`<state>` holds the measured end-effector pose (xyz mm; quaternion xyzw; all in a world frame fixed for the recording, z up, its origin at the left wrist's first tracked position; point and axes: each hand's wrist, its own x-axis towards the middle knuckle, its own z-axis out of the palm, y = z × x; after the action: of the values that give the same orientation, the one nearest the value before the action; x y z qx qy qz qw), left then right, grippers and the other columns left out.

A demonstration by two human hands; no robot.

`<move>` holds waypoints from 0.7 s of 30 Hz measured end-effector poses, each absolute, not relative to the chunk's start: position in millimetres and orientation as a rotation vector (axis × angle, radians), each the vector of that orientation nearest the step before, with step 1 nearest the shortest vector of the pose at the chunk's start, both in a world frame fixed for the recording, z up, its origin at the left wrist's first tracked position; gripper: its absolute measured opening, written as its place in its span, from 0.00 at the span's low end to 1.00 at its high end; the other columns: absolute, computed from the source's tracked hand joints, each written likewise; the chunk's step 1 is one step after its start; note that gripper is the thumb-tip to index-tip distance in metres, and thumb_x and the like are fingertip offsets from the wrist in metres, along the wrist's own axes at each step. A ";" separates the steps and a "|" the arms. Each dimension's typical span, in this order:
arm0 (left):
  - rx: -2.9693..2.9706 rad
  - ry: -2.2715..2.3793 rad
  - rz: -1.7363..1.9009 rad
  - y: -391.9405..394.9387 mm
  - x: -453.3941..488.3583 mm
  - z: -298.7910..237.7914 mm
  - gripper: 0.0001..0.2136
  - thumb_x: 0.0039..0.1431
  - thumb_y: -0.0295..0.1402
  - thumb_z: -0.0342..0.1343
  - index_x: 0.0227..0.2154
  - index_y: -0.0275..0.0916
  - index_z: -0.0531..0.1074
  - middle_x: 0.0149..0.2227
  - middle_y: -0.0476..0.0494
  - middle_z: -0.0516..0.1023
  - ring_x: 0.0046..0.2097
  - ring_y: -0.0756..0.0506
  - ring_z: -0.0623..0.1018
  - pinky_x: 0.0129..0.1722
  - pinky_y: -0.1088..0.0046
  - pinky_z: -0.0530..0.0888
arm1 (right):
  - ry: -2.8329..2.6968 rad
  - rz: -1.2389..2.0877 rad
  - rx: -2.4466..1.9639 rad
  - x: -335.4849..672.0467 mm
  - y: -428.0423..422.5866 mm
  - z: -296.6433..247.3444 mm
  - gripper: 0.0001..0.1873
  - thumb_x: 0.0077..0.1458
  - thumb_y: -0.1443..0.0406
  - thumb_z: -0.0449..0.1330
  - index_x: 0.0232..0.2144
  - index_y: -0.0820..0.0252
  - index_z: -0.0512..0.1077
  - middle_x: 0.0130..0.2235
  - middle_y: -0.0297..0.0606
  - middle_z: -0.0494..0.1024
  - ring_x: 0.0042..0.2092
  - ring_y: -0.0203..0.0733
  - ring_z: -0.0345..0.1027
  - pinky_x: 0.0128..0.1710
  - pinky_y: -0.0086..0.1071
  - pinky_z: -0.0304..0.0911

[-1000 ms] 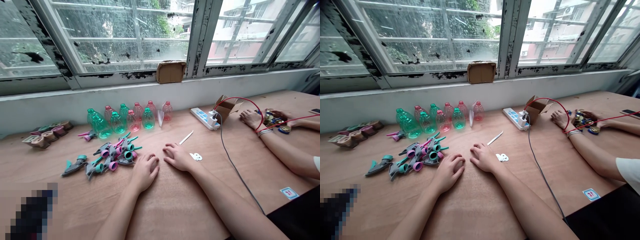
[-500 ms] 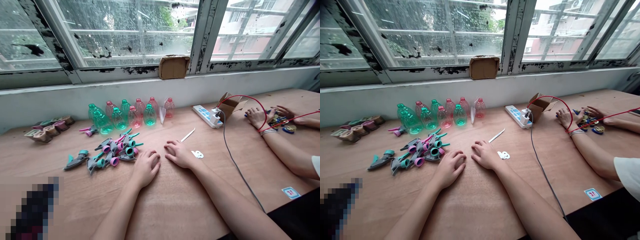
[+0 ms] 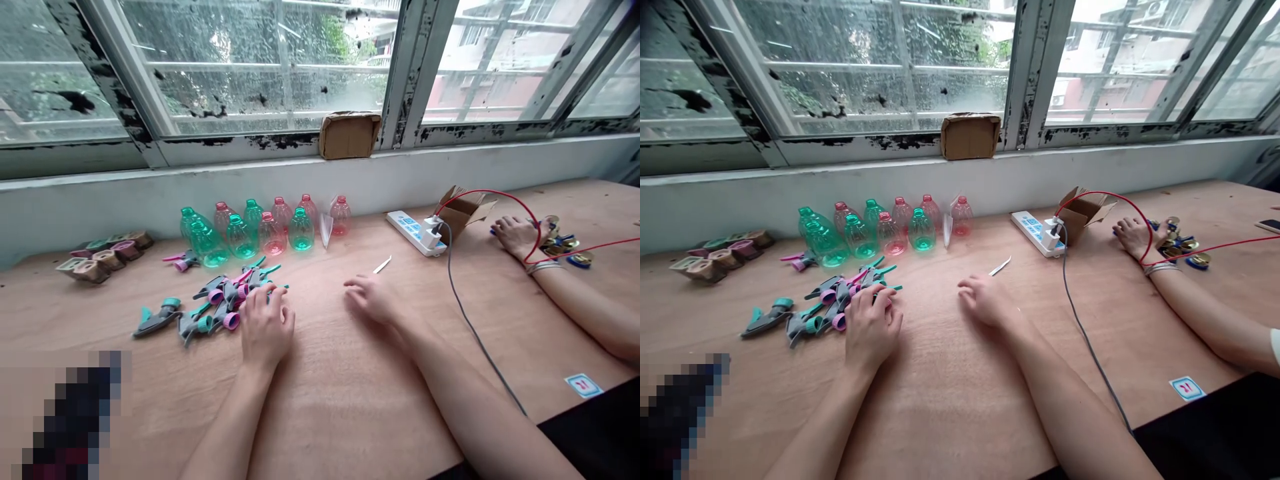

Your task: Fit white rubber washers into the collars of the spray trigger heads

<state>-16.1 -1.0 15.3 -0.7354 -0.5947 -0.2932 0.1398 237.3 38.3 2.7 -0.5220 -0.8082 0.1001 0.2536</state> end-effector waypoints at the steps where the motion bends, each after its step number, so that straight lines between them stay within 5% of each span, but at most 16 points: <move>1: -2.082 -1.751 -0.837 -1.3 -17.7 16.6 0.12 0.57 0.29 0.51 0.44 0.40 0.69 0.49 0.37 0.70 0.53 0.35 0.67 0.49 0.55 0.65 | -2.129 0.257 -1.523 246.0 39.4 8.9 0.11 0.58 0.63 0.54 0.37 0.58 0.77 0.38 0.39 0.79 0.40 0.40 0.70 0.42 0.32 0.61; 7: -2.039 -1.821 -0.845 -2.1 -21.7 18.2 0.09 0.60 0.33 0.49 0.40 0.41 0.70 0.47 0.37 0.70 0.51 0.36 0.67 0.46 0.57 0.69 | -2.144 0.493 -1.840 283.5 30.9 37.2 0.12 0.52 0.59 0.59 0.23 0.59 0.75 0.26 0.35 0.77 0.27 0.36 0.68 0.24 0.27 0.53; 13: -2.099 -1.818 -0.940 2.6 -28.8 15.1 0.08 0.60 0.31 0.47 0.37 0.40 0.71 0.45 0.37 0.69 0.50 0.36 0.67 0.49 0.58 0.69 | -2.190 0.845 -1.930 286.8 28.4 23.5 0.13 0.35 0.64 0.69 0.28 0.59 0.74 0.27 0.32 0.76 0.27 0.35 0.68 0.21 0.24 0.53; 21: -2.128 -1.789 -1.144 5.7 -38.9 14.0 0.07 0.57 0.25 0.48 0.33 0.41 0.70 0.42 0.41 0.70 0.47 0.39 0.71 0.49 0.59 0.70 | -2.211 0.795 -1.831 284.0 29.0 20.1 0.11 0.37 0.67 0.66 0.29 0.58 0.73 0.29 0.31 0.76 0.27 0.35 0.68 0.22 0.24 0.55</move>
<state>-38.9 5.7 14.0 -0.7061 -0.5938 -0.3798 0.0676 284.0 29.0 20.1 -0.6126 -0.7398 0.2661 0.0812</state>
